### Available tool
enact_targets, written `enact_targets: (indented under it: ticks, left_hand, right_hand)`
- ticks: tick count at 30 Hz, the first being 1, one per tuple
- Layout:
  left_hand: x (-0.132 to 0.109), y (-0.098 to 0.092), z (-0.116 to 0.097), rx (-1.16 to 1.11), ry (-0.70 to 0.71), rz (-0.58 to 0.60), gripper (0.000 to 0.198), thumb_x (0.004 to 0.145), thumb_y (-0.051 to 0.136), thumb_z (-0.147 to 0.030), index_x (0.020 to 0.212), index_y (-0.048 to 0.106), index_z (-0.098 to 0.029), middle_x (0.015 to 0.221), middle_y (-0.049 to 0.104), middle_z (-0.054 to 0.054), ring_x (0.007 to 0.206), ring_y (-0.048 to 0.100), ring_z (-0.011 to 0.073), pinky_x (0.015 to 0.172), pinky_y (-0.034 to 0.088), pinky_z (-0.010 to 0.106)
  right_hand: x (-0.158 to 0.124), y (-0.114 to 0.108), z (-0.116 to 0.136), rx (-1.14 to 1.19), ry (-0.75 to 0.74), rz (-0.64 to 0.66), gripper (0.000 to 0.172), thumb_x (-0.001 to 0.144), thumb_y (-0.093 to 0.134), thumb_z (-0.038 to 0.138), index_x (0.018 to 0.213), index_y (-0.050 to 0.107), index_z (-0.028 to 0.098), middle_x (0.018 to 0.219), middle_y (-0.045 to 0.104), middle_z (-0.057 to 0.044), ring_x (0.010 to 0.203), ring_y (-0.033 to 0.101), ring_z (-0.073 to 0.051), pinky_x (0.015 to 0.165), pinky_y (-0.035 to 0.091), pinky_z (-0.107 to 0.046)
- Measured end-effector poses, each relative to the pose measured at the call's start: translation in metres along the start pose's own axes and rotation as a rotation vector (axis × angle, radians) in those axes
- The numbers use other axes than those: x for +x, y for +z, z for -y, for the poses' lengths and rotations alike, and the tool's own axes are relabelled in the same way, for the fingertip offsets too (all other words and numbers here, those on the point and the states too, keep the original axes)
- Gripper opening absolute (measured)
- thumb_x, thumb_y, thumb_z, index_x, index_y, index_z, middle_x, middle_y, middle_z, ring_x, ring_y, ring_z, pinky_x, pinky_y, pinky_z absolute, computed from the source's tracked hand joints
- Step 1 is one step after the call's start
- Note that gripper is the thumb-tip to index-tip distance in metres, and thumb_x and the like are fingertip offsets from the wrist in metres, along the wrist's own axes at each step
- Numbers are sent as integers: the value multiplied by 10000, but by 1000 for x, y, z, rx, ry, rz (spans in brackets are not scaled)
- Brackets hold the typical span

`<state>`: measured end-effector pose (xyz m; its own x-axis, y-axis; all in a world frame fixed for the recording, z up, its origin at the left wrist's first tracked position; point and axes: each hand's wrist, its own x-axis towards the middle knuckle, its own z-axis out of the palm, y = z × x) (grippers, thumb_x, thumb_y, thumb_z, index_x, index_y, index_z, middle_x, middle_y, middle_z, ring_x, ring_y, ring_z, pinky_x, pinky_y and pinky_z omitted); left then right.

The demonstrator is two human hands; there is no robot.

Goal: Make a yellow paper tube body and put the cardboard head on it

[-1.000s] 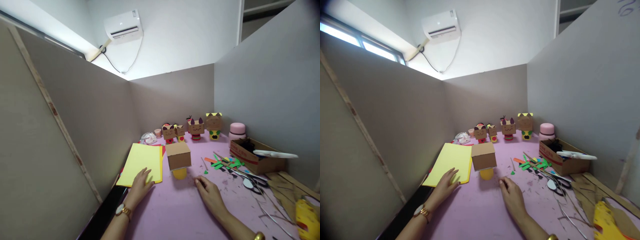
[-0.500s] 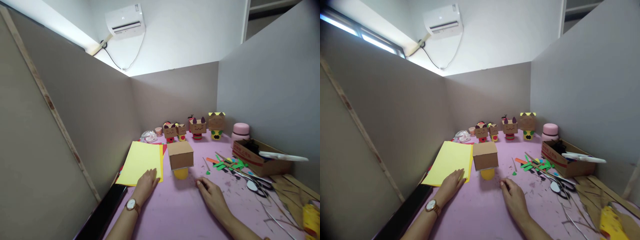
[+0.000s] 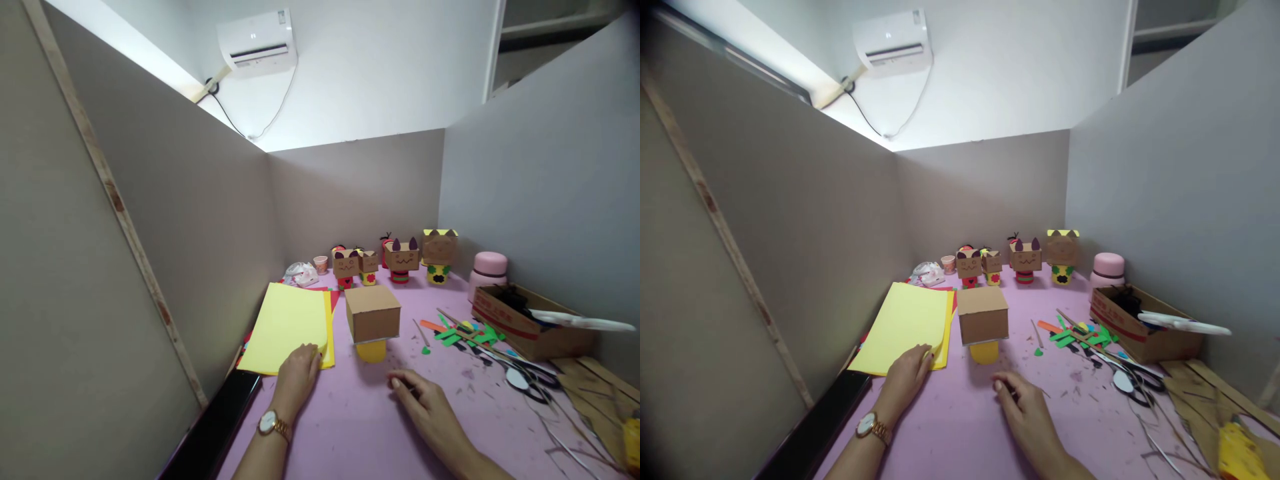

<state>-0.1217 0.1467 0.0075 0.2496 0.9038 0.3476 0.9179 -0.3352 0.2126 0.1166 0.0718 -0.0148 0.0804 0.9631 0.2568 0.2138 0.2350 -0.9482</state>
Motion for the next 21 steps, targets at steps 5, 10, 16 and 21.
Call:
enact_targets:
  ticks: [5, 10, 16, 21]
  left_hand:
    - [-2, 4, 6, -81, 20, -6, 431, 840, 469, -401, 1188, 506, -150, 1205, 572, 131, 1130, 498, 229, 952, 387, 381]
    - [-6, 6, 14, -126, 24, 26, 616, 711, 589, -440, 1254, 464, -176, 1350, 447, 126, 1260, 355, 276, 1034, 262, 459]
    - [-7, 8, 22, -175, -9, 51, 574, 759, 519, -323, 1299, 404, -166, 1336, 465, 131, 1261, 346, 313, 1010, 228, 547]
    - [-1, 4, 24, -218, 6, 17, 319, 864, 373, -164, 1118, 564, -188, 1126, 625, 86, 1077, 532, 225, 916, 372, 430]
  right_hand:
    - [6, 59, 16, 314, 259, 72, 361, 711, 583, 363, 993, 592, 138, 778, 631, -55, 651, 585, -178, 537, 439, -254]
    - [34, 109, 26, 445, 445, 39, 368, 795, 538, 264, 1127, 451, 129, 643, 556, 15, 536, 551, -116, 416, 386, -182]
    - [59, 124, 26, 436, 616, 98, 198, 897, 500, 313, 950, 555, 131, 771, 577, 9, 535, 531, -80, 470, 459, -210]
    - [63, 125, 28, 447, 670, 114, 190, 895, 510, 292, 988, 555, 133, 862, 592, -16, 641, 576, -110, 548, 502, -250]
